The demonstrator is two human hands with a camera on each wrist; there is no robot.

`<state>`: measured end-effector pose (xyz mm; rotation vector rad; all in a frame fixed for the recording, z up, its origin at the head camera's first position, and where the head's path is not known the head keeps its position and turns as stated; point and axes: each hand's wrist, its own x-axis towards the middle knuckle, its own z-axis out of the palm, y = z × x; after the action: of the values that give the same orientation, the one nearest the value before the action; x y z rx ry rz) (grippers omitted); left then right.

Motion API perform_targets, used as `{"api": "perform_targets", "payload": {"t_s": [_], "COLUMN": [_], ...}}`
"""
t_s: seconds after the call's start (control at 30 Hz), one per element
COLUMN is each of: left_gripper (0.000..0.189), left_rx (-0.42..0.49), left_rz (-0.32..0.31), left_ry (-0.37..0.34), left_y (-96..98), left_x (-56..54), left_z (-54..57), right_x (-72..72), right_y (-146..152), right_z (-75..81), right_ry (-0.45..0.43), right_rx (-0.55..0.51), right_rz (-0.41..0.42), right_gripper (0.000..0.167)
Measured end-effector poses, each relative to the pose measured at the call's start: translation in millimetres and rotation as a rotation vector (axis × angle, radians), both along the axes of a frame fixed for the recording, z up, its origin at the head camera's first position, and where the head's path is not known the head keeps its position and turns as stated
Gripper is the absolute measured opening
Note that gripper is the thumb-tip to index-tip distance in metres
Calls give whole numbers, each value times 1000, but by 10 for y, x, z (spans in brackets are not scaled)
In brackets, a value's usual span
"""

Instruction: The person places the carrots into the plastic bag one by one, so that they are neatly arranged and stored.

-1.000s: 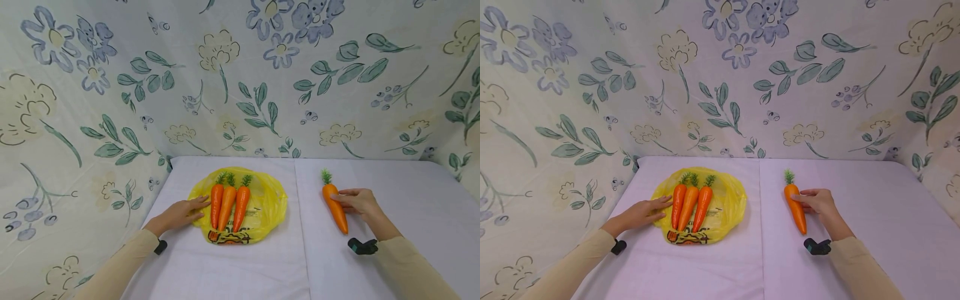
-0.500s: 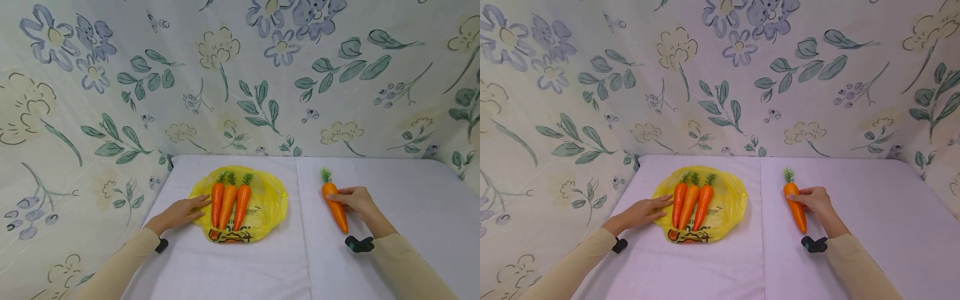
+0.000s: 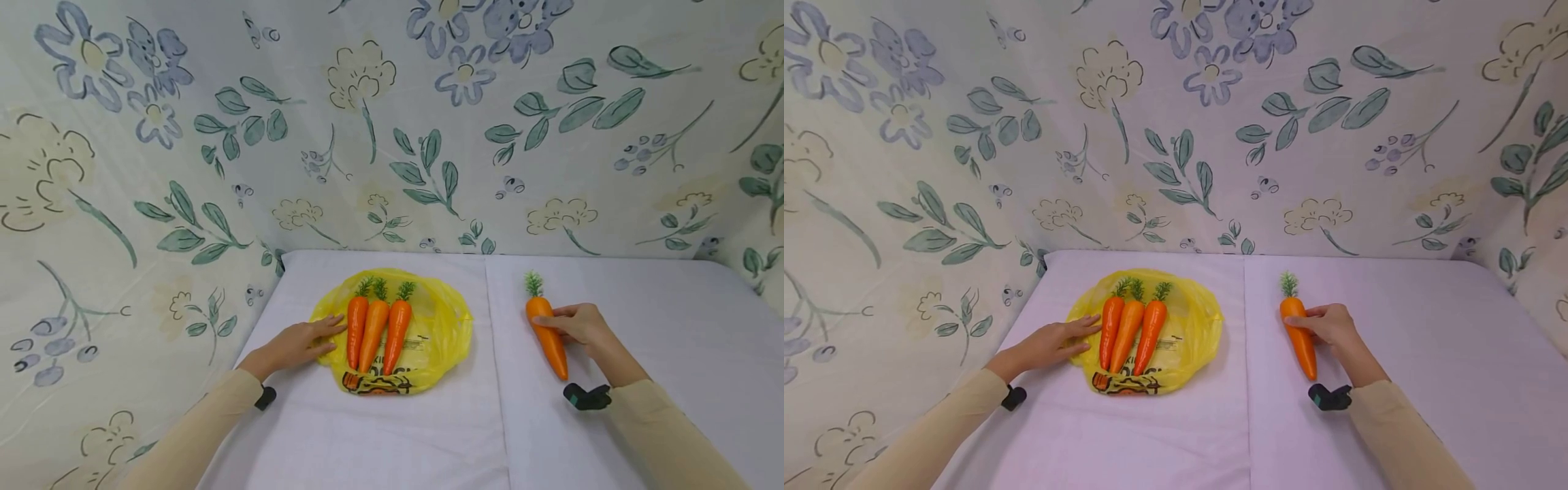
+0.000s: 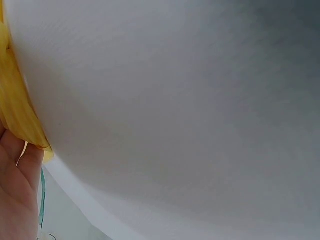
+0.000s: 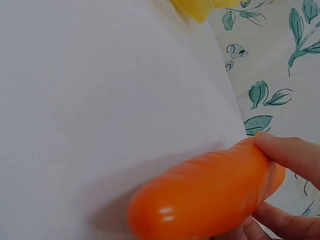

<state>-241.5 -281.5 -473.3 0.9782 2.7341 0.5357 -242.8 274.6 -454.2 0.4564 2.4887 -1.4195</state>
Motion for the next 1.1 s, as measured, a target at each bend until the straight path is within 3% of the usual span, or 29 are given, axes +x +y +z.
{"api": "perform_targets", "payload": {"t_s": [0.63, 1.1], "left_gripper": [52, 52], "left_rx": [4, -5], "left_rz": [-11, 14], "left_ry": [12, -14], "left_y": [-11, 4], "left_x": [-17, 2], "left_z": [-47, -2], "right_x": [124, 267], "right_y": [-89, -257], "right_z": [177, 312], "right_ry": [-29, -16], "right_rx": [-76, -136], "right_rz": [65, 146], "right_gripper": [92, 89]}}
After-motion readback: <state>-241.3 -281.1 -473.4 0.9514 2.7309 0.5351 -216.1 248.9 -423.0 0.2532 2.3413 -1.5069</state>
